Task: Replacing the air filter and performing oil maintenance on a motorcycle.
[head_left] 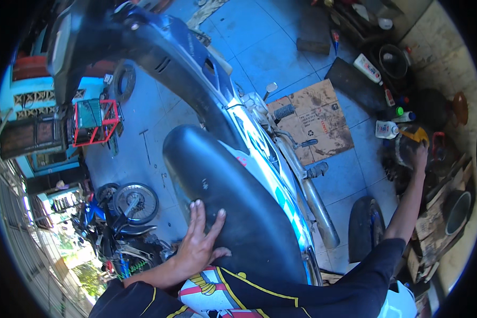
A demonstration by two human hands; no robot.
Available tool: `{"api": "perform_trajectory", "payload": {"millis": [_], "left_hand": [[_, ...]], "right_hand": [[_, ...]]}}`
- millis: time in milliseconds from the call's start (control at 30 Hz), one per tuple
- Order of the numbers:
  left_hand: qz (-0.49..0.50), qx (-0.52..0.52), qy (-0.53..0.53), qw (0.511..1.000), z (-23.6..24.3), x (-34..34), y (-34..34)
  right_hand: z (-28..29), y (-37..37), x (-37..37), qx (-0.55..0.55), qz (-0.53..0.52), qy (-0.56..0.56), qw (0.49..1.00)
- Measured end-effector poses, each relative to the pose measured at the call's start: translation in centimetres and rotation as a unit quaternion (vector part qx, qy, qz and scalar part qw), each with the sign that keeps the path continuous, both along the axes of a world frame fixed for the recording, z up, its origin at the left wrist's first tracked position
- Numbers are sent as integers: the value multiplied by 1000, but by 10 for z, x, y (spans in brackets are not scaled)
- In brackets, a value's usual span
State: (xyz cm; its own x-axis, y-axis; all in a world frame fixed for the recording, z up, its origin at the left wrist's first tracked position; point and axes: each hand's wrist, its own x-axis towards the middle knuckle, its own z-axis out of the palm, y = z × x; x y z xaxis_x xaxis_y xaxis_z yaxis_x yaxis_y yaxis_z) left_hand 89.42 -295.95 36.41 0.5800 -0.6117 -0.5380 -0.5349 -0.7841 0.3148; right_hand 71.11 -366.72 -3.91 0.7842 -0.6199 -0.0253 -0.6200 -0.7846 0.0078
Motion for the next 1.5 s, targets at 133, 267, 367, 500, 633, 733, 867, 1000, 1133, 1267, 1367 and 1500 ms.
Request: {"api": "perform_trajectory", "payload": {"millis": [133,267,367,500,633,733,867,1000,1133,1267,1367,1500], "left_hand": [[15,-3,-31,999,9,-7,9],[24,-28,-46,998,6,-9,21],[38,-59,-49,996,7,-18,32],[94,-190,-67,975,0,-53,72],[148,-230,-76,959,31,-125,152],[231,-202,-32,951,22,-195,233],[346,-119,-37,930,24,-304,356],[528,-117,-23,841,28,-431,461],[699,-125,-20,703,26,-543,542],[834,-165,-38,526,0,-647,598],[900,-161,-61,401,-10,-720,628],[951,-116,-94,272,-74,-837,653]], "right_hand": [[114,88,29,41,49,-78,995],[279,231,77,86,58,-90,991],[360,318,89,101,135,-148,975],[465,458,115,113,275,-186,936],[533,592,118,115,462,-150,867],[566,709,107,165,596,-117,777],[581,867,51,202,732,-70,647],[576,1031,-33,237,836,-40,494],[570,1181,-139,257,894,13,367],[566,1318,-247,294,929,59,217],[565,1405,-322,340,931,82,108],[563,1521,-421,348,935,68,18]]}}
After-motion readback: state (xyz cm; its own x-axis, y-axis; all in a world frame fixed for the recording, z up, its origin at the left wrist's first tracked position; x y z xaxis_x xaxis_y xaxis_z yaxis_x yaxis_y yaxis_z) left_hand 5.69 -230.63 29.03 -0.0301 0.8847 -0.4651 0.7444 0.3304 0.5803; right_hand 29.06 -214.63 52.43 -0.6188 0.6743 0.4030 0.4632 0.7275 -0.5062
